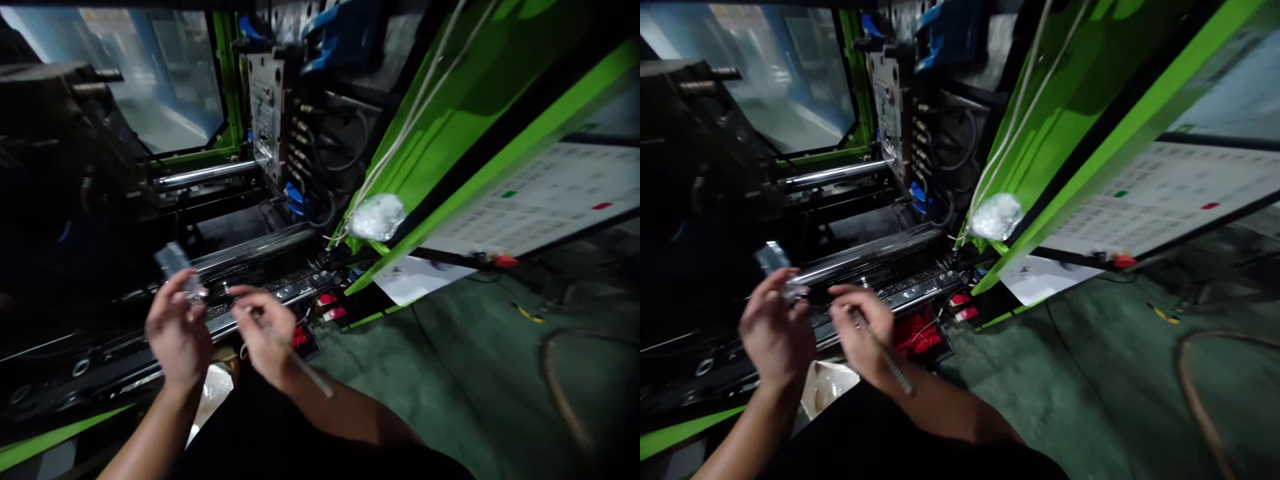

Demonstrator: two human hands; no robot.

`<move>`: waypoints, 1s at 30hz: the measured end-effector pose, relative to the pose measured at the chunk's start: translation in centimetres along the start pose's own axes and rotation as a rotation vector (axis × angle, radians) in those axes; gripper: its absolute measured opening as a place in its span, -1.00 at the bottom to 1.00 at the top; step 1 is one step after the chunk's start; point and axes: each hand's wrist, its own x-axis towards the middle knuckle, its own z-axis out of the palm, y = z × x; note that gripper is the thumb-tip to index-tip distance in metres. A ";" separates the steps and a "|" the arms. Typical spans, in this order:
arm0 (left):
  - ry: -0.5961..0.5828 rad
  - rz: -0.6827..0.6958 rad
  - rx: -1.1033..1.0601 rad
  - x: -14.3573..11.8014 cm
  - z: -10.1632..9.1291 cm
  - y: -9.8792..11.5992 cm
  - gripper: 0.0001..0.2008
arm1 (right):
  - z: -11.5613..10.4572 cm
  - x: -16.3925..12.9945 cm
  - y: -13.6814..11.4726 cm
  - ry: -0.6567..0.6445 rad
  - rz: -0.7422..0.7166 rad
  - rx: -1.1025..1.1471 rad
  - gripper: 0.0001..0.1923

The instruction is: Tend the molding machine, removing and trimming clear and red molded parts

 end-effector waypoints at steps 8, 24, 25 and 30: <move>-0.667 0.059 0.303 -1.6 -1.5 0.4 -0.92 | -3.2 4.6 -1.4 0.005 0.331 0.384 -0.62; -0.447 -0.214 0.243 -0.5 -1.7 1.0 -0.80 | -3.0 3.2 -2.4 0.169 0.223 0.293 -0.70; -0.428 -0.188 0.249 -0.3 -1.9 1.1 -0.81 | -3.3 3.3 -2.4 0.159 0.199 0.298 -0.68; -0.482 -0.329 -0.006 0.6 -3.2 0.3 -0.77 | -4.3 4.3 -2.2 0.145 0.225 0.318 -0.62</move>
